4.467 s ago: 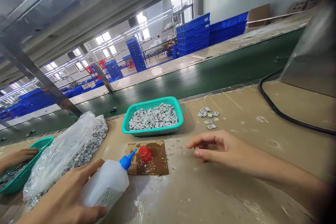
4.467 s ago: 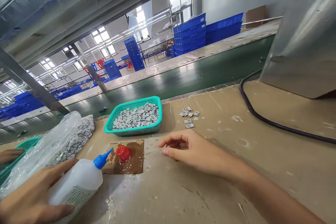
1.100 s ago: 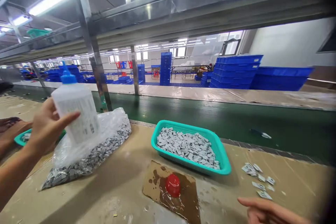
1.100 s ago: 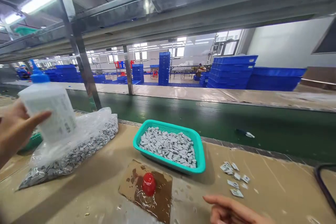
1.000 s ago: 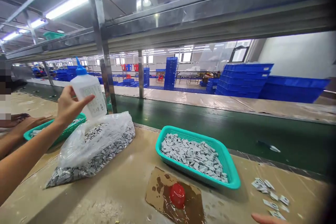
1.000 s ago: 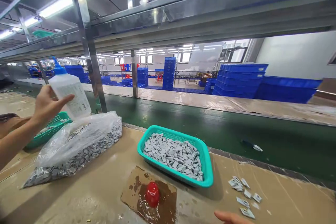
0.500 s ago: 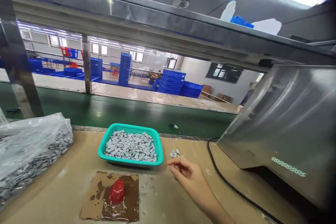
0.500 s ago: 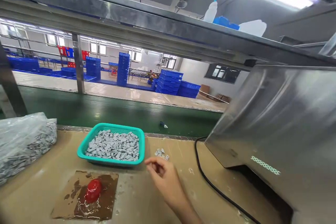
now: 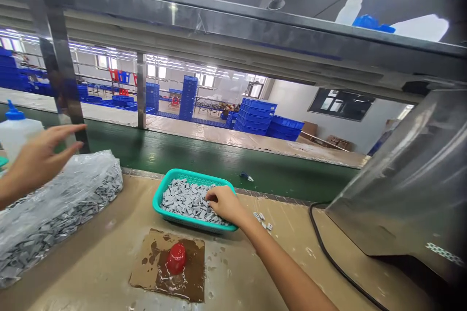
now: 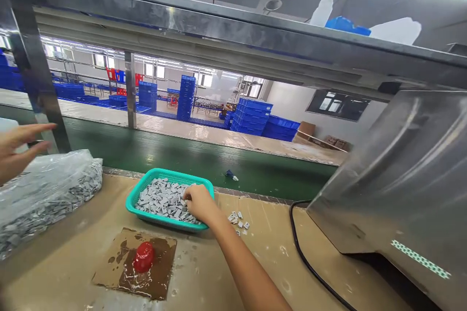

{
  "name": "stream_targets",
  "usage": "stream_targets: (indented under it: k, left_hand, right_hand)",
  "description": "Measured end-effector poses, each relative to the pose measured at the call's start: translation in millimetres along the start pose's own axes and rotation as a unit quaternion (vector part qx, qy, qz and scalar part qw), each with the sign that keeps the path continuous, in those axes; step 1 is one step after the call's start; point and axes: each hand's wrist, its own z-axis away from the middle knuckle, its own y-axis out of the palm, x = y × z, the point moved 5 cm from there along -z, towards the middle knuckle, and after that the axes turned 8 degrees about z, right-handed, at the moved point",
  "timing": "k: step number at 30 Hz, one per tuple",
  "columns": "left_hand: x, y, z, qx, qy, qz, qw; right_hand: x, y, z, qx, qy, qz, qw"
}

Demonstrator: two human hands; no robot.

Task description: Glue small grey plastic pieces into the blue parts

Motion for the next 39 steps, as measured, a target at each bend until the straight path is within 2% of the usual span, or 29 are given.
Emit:
stream_targets:
  k: [3, 5, 7, 8, 9, 10, 12, 15, 16, 20, 23, 27, 30, 31, 32, 34, 36, 37, 39]
  left_hand:
    - [-44.4, 26.8, 15.5, 0.035, 0.047, 0.158, 0.986]
    - [-83.3, 48.0, 29.9, 0.095, 0.068, 0.259, 0.959]
    - [-117.6, 68.6, 41.6, 0.142, 0.080, 0.280, 0.946]
    - [-130.4, 82.0, 47.0, 0.202, 0.060, 0.330, 0.920]
    - [-141.3, 95.0, 53.2, 0.271, 0.034, 0.388, 0.880]
    - [-149.5, 102.5, 58.0, 0.298, 0.030, 0.406, 0.863]
    - [-158.4, 112.1, 69.2, 0.348, -0.003, 0.477, 0.807]
    - [-157.8, 113.3, 81.8, 0.373, -0.053, 0.560, 0.738]
    - [-155.5, 113.0, 83.3, 0.377, -0.063, 0.569, 0.728]
    - [-147.1, 117.3, 82.1, 0.398, -0.111, 0.556, 0.721]
    - [-146.4, 122.1, 84.8, 0.421, -0.152, 0.553, 0.702]
    - [-145.7, 125.4, 92.3, 0.448, -0.163, 0.525, 0.705]
    - [-146.6, 126.3, 91.5, 0.485, -0.123, 0.491, 0.713]
    - [-147.4, 127.0, 87.0, 0.491, -0.089, 0.468, 0.729]
    - [-148.2, 128.5, 79.1, 0.485, -0.046, 0.434, 0.758]
    - [-151.9, 136.3, 54.0, 0.430, 0.049, 0.341, 0.835]
    - [-161.4, 155.1, 23.6, 0.365, 0.111, 0.263, 0.886]
    - [-168.8, 170.4, 10.0, 0.361, 0.119, 0.249, 0.891]
    - [-187.3, 207.6, -10.1, 0.388, 0.121, 0.243, 0.881]
  right_hand:
    - [3.2, -11.4, 2.6, -0.057, 0.008, -0.008, 0.998]
    - [14.9, -25.1, 8.3, -0.108, 0.001, -0.024, 0.994]
    - [31.8, -39.8, 16.4, -0.145, -0.035, -0.050, 0.988]
    - [40.0, -48.0, 21.2, -0.168, -0.057, -0.063, 0.982]
    - [47.5, -57.6, 26.7, -0.205, -0.082, -0.072, 0.973]
    - [54.2, -65.1, 31.6, -0.225, -0.100, -0.062, 0.967]
    - [65.2, -76.1, 39.5, -0.244, -0.115, -0.041, 0.962]
    - [76.8, -82.1, 46.2, -0.244, -0.116, -0.059, 0.961]
    - [78.3, -81.4, 46.8, -0.237, -0.110, -0.080, 0.962]
    - [74.6, -75.1, 47.8, -0.204, -0.072, -0.157, 0.963]
    - [74.6, -76.0, 52.2, -0.206, -0.081, -0.166, 0.961]
    - [80.0, -77.4, 56.8, -0.194, -0.104, -0.160, 0.962]
    - [74.1, -75.3, 55.3, -0.167, -0.072, -0.170, 0.969]
    - [69.0, -75.1, 54.3, -0.164, -0.055, -0.170, 0.970]
    - [62.5, -75.6, 53.1, -0.166, -0.035, -0.170, 0.971]
    - [46.7, -78.6, 50.3, -0.174, 0.002, -0.181, 0.968]
    - [29.9, -83.8, 48.0, -0.183, 0.038, -0.207, 0.960]
    - [22.4, -87.0, 47.7, -0.188, 0.054, -0.221, 0.956]
    - [11.7, -91.9, 50.0, -0.188, 0.077, -0.235, 0.950]
